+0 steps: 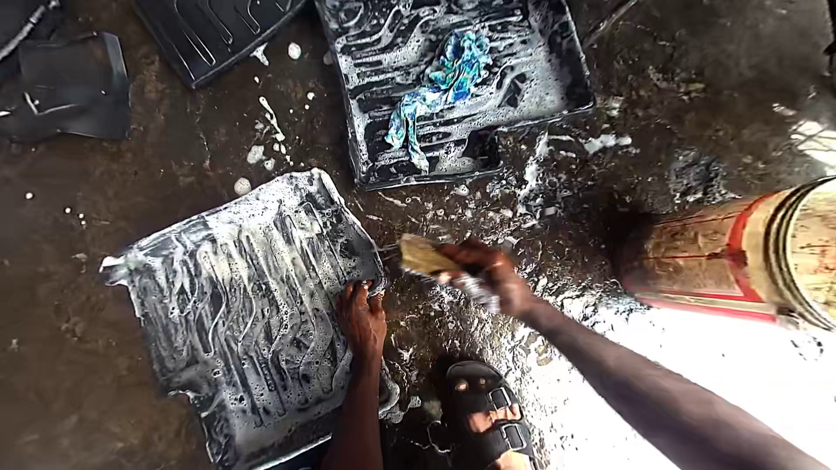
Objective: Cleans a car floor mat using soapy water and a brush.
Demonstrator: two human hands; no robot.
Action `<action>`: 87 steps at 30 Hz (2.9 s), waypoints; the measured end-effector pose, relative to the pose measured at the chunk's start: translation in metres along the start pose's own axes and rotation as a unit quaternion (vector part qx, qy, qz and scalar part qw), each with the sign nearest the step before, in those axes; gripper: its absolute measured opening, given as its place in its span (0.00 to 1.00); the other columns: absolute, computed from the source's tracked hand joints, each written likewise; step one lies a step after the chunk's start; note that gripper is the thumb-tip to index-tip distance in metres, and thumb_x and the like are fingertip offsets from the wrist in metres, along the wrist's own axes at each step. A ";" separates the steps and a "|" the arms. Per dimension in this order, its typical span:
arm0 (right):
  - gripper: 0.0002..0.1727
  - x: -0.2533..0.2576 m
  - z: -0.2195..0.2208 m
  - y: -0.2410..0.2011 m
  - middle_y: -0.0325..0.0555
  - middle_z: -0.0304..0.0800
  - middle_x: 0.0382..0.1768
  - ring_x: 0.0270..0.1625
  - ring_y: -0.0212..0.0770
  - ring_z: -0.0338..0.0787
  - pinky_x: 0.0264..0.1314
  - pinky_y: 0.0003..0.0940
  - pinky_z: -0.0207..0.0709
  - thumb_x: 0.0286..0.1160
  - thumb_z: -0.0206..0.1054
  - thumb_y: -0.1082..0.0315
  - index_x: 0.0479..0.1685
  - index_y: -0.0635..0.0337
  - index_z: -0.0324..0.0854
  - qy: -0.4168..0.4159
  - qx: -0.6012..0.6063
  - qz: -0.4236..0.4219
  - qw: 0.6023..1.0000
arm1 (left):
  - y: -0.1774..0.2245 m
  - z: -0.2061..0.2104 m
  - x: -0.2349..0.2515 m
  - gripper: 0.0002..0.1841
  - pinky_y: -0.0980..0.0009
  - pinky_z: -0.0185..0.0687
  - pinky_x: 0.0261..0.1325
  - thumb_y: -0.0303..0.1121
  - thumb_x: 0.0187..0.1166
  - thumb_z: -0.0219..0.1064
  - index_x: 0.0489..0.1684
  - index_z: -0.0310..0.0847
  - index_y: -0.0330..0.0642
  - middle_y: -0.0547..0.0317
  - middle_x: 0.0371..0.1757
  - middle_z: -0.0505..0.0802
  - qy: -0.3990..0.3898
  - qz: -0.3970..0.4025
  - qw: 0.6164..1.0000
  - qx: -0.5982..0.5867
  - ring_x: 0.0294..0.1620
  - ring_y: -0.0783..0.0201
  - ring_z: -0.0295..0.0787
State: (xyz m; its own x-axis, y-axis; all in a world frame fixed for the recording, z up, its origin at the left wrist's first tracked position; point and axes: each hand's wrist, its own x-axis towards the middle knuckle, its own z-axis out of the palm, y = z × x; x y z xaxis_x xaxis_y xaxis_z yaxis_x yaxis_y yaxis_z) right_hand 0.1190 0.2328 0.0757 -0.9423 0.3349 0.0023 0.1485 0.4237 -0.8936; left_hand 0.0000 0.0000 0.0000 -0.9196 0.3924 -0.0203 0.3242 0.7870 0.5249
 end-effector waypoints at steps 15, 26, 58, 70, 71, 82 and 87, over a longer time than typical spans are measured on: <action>0.27 0.056 0.126 -0.001 0.50 0.86 0.59 0.59 0.46 0.86 0.59 0.47 0.85 0.73 0.74 0.44 0.71 0.41 0.87 0.051 0.007 -0.015 0.999 | -0.019 -0.003 -0.002 0.11 0.72 0.84 0.62 0.27 0.65 0.69 0.40 0.89 0.28 0.54 0.43 0.92 0.043 -0.056 0.951 -0.303 0.51 0.70 0.88; 0.28 0.117 0.135 -0.028 0.54 0.85 0.57 0.56 0.52 0.86 0.53 0.53 0.82 0.75 0.67 0.37 0.74 0.33 0.85 0.012 -0.095 -0.046 0.994 | -0.043 -0.035 0.001 0.10 0.74 0.86 0.60 0.30 0.66 0.70 0.36 0.90 0.31 0.52 0.42 0.93 -0.014 -0.035 0.974 -0.222 0.49 0.70 0.90; 0.20 0.230 0.206 -0.025 0.58 0.90 0.52 0.53 0.60 0.87 0.51 0.59 0.76 0.77 0.68 0.44 0.63 0.34 0.91 0.003 -0.138 -0.208 0.968 | -0.081 -0.056 -0.004 0.07 0.75 0.78 0.64 0.37 0.67 0.73 0.28 0.90 0.43 0.59 0.41 0.90 -0.110 -0.062 0.962 -0.242 0.52 0.72 0.85; 0.21 0.145 0.193 -0.029 0.54 0.89 0.44 0.44 0.57 0.87 0.44 0.55 0.75 0.78 0.65 0.40 0.62 0.32 0.91 0.020 -0.167 -0.119 0.979 | -0.073 -0.060 -0.010 0.09 0.69 0.83 0.60 0.33 0.61 0.73 0.30 0.90 0.34 0.52 0.40 0.91 -0.118 -0.101 0.967 -0.200 0.50 0.66 0.87; 0.24 0.200 0.202 -0.027 0.57 0.89 0.47 0.49 0.59 0.86 0.49 0.58 0.74 0.76 0.67 0.39 0.67 0.33 0.90 0.032 -0.144 -0.111 0.983 | -0.072 -0.056 -0.004 0.06 0.70 0.83 0.60 0.31 0.61 0.73 0.29 0.90 0.37 0.52 0.40 0.91 -0.119 -0.092 0.970 -0.193 0.50 0.65 0.87; 0.16 0.127 0.185 -0.035 0.51 0.88 0.42 0.43 0.56 0.87 0.43 0.55 0.76 0.78 0.67 0.43 0.59 0.30 0.91 -0.030 -0.192 -0.146 0.970 | -0.073 -0.059 -0.010 0.11 0.66 0.81 0.61 0.34 0.60 0.73 0.32 0.90 0.33 0.52 0.40 0.92 -0.104 -0.082 0.969 -0.209 0.50 0.64 0.88; 0.25 0.285 0.218 -0.042 0.60 0.82 0.74 0.76 0.62 0.77 0.72 0.63 0.65 0.75 0.65 0.40 0.71 0.30 0.87 -0.003 -0.168 -0.168 0.971 | -0.079 -0.054 0.001 0.05 0.73 0.81 0.61 0.31 0.61 0.74 0.30 0.91 0.41 0.57 0.42 0.91 -0.101 -0.055 0.969 -0.221 0.52 0.69 0.86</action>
State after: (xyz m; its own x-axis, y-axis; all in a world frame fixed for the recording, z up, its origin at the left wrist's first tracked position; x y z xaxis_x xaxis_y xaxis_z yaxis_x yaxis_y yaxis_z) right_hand -0.2218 0.1269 0.0159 -0.9563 0.1252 0.2643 -0.0793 0.7587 -0.6466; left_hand -0.0387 -0.0873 0.0049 -0.8666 0.4379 -0.2394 0.0592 0.5665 0.8219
